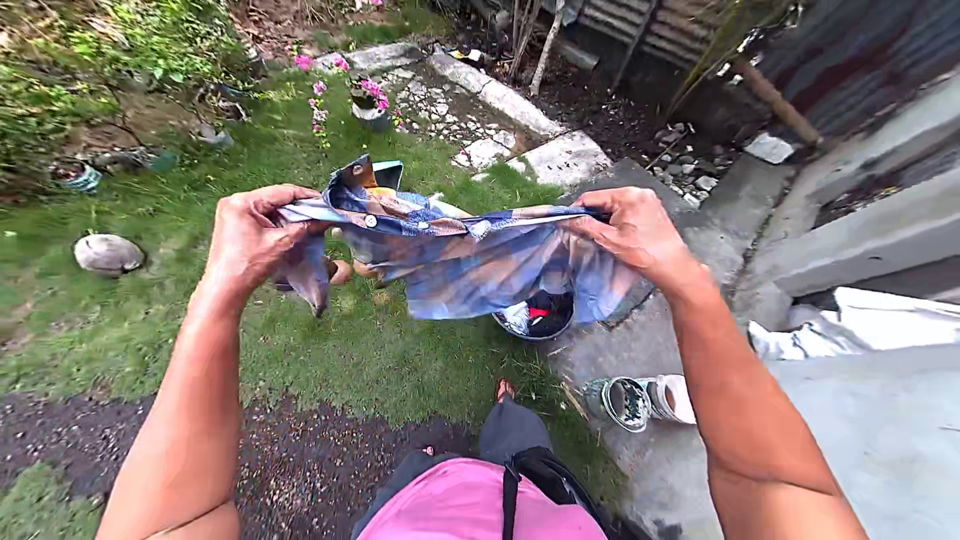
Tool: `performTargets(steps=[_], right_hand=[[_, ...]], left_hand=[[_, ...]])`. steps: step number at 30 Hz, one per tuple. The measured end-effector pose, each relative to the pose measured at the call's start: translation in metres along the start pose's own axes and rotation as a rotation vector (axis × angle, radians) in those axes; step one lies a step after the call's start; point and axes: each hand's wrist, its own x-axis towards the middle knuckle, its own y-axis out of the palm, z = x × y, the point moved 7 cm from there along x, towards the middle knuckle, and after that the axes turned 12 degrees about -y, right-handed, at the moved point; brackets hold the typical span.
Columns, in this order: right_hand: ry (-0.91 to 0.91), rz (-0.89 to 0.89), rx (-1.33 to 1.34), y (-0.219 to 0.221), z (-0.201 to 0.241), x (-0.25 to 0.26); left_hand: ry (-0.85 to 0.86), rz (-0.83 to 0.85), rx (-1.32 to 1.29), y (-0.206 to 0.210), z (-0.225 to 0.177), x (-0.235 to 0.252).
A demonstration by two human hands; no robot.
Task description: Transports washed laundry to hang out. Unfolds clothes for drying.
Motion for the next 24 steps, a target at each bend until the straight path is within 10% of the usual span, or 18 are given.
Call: performTargets(steps=[4, 10, 18, 24], right_hand=[[-0.107, 0.092, -0.046, 0.001, 0.036, -0.002], [-0.355, -0.185, 0.007, 0.002, 0.079, -0.023], [-0.543, -0.261, 0.189, 0.018, 0.108, -0.03], [-0.437, -0.106, 0.05, -0.047, 0.078, -0.073]], left_hand=[[0.027, -0.082, -0.046, -0.034, 0.0, -0.024], [-0.291, 0.638, -0.054, 0.033, 0.007, -0.108], [-0.277, 0.611, -0.573, 0.24, -0.047, -0.132], [-0.139, 0.601, -0.475, 0.226, -0.036, -0.136]])
